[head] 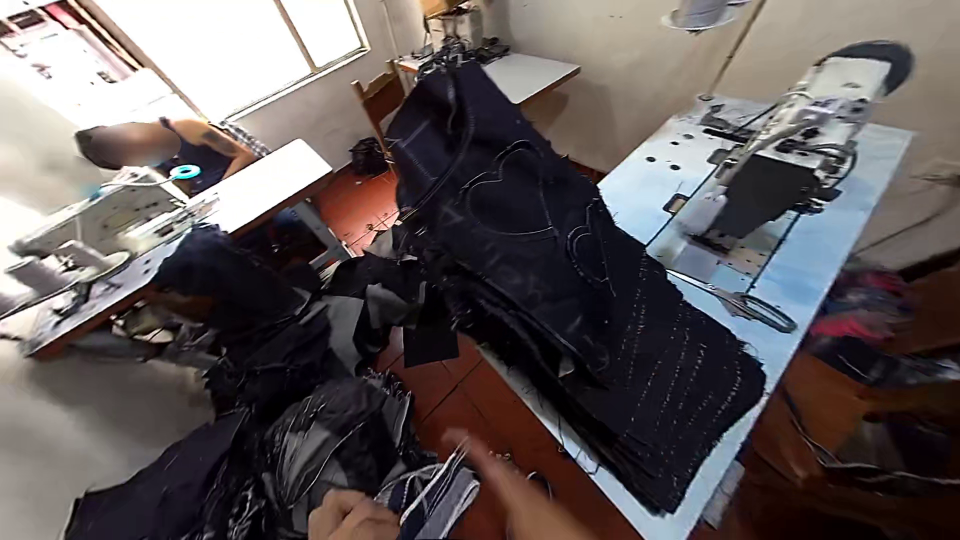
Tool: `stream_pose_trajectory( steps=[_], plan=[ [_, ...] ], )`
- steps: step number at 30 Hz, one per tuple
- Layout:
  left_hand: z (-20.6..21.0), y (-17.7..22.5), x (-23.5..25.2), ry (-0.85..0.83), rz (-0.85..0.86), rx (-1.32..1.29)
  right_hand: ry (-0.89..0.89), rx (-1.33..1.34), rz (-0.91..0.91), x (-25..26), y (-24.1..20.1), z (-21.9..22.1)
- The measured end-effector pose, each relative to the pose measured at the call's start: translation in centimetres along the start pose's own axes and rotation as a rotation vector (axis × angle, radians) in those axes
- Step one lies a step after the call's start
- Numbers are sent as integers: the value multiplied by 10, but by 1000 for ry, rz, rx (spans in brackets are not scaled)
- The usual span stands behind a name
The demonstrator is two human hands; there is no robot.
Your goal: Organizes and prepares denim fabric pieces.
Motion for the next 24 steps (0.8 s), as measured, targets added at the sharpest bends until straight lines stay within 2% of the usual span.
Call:
stream_pose_trajectory(
  steps=[1,3,5,8,10,12,13,14,15,17,19,20,22,24],
  plan=[
    [-7,2,-6,4,-5,18,-10,-3,10,-3,7,40],
    [-28,-3,-25,-29,-40,185,-12,-34,-51,-10,18,78],
    [-53,-27,-60,-137,-75,360,20,-126,-83,-21,18,79],
    [-65,-60,-121,-262,-1,340,13,-206,-136,-42,-5,72],
    [-62,-68,-158,-195,37,-26,87,-94,-118,-64,-21,89],
    [-56,-72,-187,-148,-78,-542,147,-2,14,-83,-36,117],
    [-52,-74,-198,-127,-160,-682,102,-97,68,-91,-44,129],
    [-51,-76,-207,-83,-199,-681,31,-302,86,-97,-54,138],
    [-52,-78,-213,-14,-182,-538,-29,-552,74,-100,-66,151],
    [-49,-70,-222,139,-26,-186,-125,-959,-1,-99,-89,190],
    [-37,-66,-241,175,246,98,-186,-1080,-111,-108,-110,217],
    [-38,-82,-250,164,350,238,-213,-1080,-164,-115,-111,203],
    [-62,-133,-265,99,452,402,-322,-1103,-269,-128,-94,149],
    [-70,-144,-269,69,506,477,-370,-1227,-361,-133,-82,135]
  ],
)
Point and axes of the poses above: each hand's wrist, its own x-axis towards the middle knuckle, its own z-axis out of the palm, y = z × x, the point moved 4 cm from there along x, towards the middle knuckle, and after that the axes turned 4 degrees about -z, right-handed, at the moved point
